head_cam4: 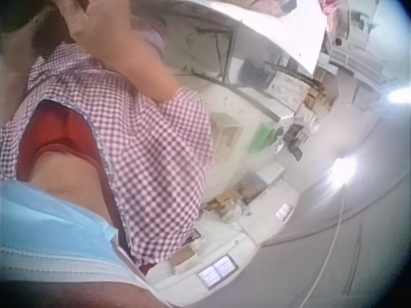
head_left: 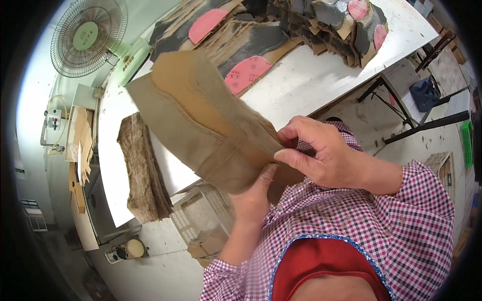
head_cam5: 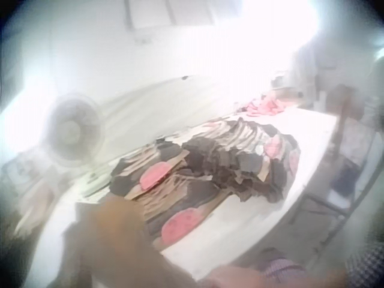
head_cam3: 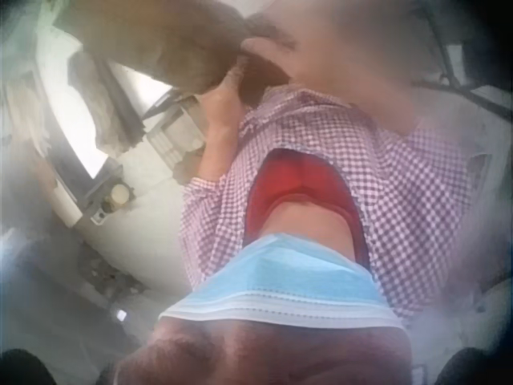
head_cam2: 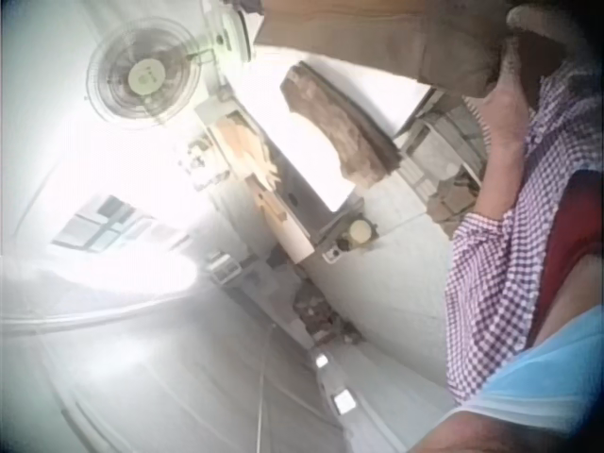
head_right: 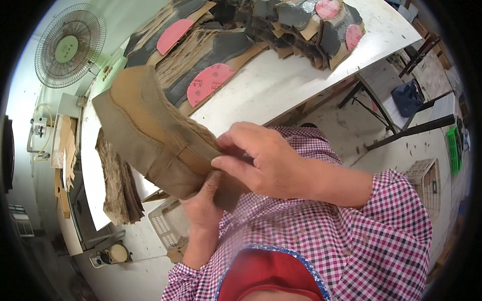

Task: The person repeatedly picks up individual pieces of material from a stack on a table, turns them over to inspect both sides, and places them back on the stack. The person handles the materials by hand without using any tools.

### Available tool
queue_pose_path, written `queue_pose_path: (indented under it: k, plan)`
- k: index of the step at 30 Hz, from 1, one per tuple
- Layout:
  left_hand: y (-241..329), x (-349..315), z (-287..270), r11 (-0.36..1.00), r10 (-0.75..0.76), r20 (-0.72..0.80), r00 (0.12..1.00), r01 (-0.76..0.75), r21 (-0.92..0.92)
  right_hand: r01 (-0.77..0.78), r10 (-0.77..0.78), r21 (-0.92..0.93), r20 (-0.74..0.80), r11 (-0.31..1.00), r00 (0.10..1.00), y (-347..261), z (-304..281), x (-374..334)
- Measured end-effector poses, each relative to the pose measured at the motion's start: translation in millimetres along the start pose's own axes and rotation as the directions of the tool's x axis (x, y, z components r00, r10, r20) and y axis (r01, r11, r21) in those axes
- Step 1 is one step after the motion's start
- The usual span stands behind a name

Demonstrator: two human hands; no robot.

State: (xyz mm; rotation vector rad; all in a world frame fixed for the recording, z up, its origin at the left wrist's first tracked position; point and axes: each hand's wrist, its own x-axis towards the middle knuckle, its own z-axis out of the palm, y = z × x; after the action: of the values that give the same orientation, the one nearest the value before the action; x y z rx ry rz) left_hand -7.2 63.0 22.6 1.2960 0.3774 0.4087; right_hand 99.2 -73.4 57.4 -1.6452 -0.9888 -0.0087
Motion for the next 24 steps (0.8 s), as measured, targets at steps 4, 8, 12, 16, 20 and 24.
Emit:
queue_pose_path:
  k: [4,8,12,16,20,24]
  plan:
    - [2.2,-2.4,6.9,0.995,0.038,0.022,0.999,-0.036,-0.097,-0.036,0.036,0.009,0.047,0.999,0.998,-8.5,-6.7,0.5]
    - [-3.5,-0.6,4.7,0.998,0.025,0.019,1.000,-0.024,-0.065,-0.143,0.141,0.141,0.022,0.980,0.990,-8.2,-4.1,2.0]
    - [-0.8,-1.7,5.6,0.999,0.026,0.051,0.998,-0.024,-0.031,-0.176,0.169,0.144,0.056,0.974,0.984,-15.9,-8.4,4.7]
    - [-1.0,-3.4,12.2,0.998,-0.065,0.059,0.996,0.066,-0.022,-0.188,0.190,0.205,0.009,0.961,0.982,-14.6,-8.6,2.5]
    - [-3.4,-5.4,17.0,0.992,-0.116,0.080,0.990,0.113,0.050,-0.234,0.254,0.295,-0.031,0.926,0.967,-17.3,-9.1,8.1]
    - [-9.4,-6.7,20.7,0.987,-0.130,0.055,0.990,0.124,0.100,-0.290,0.330,0.390,-0.037,0.874,0.943,-19.5,-10.4,13.1]
